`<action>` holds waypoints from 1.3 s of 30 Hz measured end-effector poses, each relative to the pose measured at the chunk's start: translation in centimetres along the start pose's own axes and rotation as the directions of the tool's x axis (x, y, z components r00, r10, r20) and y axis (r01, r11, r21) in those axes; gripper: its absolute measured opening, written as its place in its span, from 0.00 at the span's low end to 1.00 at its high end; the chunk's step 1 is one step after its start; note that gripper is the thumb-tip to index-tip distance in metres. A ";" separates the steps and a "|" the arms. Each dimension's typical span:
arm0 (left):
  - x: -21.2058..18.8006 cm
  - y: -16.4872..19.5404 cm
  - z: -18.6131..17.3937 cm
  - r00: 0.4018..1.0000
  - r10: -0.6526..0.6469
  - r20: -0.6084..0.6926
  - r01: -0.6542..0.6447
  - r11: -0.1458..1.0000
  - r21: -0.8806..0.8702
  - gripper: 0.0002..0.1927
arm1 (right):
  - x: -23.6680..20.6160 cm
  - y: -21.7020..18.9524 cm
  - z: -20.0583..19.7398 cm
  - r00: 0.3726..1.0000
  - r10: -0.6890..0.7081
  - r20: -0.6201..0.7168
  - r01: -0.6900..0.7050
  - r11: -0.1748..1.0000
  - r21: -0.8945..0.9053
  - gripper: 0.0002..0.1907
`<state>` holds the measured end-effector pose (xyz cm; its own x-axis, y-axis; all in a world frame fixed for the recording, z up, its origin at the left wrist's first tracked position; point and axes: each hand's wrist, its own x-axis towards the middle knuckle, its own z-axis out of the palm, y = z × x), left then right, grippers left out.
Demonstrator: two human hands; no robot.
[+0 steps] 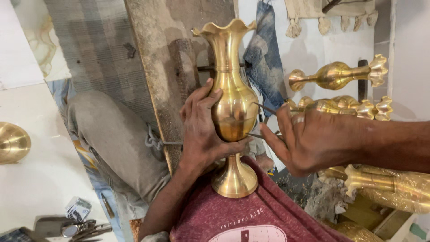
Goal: The person sits on the floor holding a brass vase steady against a wooden board while engraving decorative lines into its surface with a small hand tool. They rotate the vase to reach different areas and briefly set it down before resuming engraving.
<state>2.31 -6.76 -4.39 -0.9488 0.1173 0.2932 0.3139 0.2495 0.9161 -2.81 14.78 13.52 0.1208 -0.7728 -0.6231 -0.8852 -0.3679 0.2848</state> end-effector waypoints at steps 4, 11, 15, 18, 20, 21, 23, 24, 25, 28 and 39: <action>-0.1 0.3 0.3 1.000 -0.015 -0.004 0.015 0.999 0.028 0.62 | 1.0 -0.2 -1.6 0.926 0.376 0.040 -0.365 0.862 0.351 0.28; 0.2 0.5 0.3 0.998 -0.065 0.023 0.065 0.998 0.020 0.62 | 1.6 -1.2 -1.9 0.835 0.547 -0.062 -0.433 0.721 0.541 0.20; 0.5 0.9 0.5 0.999 -0.047 0.011 0.047 0.999 0.023 0.62 | 0.5 -1.7 -0.5 0.904 0.416 -0.102 -0.364 0.872 0.328 0.16; 0.6 1.3 0.6 0.999 -0.050 0.019 0.050 0.998 0.026 0.63 | -0.3 -1.3 1.3 0.946 0.265 -0.184 -0.230 0.954 0.192 0.15; 0.7 1.5 0.7 0.998 -0.049 0.025 0.048 0.998 0.037 0.63 | -1.1 -1.1 2.2 0.947 0.210 -0.243 -0.182 0.974 0.131 0.19; 0.7 1.5 0.8 0.999 -0.045 0.026 0.044 0.998 0.042 0.64 | -1.4 -1.0 2.7 0.942 0.191 -0.277 -0.170 0.980 0.100 0.23; 0.8 1.6 0.9 0.999 -0.042 0.023 0.040 0.997 0.062 0.64 | -1.7 -0.8 3.9 0.912 0.167 -0.374 -0.166 0.985 0.036 0.33; 0.9 1.7 1.0 0.999 -0.042 0.022 0.040 0.997 0.072 0.64 | -2.0 -0.7 4.4 0.899 0.145 -0.413 -0.145 0.989 0.032 0.32; 0.9 1.7 1.1 0.999 -0.046 0.024 0.044 0.997 0.070 0.65 | -2.3 -0.7 5.0 0.883 0.125 -0.453 -0.125 0.992 0.030 0.32; 1.0 1.9 1.4 0.998 -0.064 0.023 0.062 0.995 0.081 0.65 | -2.7 -0.3 7.6 0.844 -0.016 -0.536 -0.064 0.989 -0.131 0.29; 1.1 2.3 3.0 0.998 -0.048 0.038 0.048 0.999 0.000 0.65 | -2.9 4.5 15.0 0.641 -0.533 -0.553 0.095 0.769 -0.632 0.30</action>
<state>2.11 -3.13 -2.81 -0.9608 0.1417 0.2382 0.2680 0.2552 0.9290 -13.89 23.13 5.71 0.7975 -0.5849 -0.1483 -0.3857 -0.6832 0.6201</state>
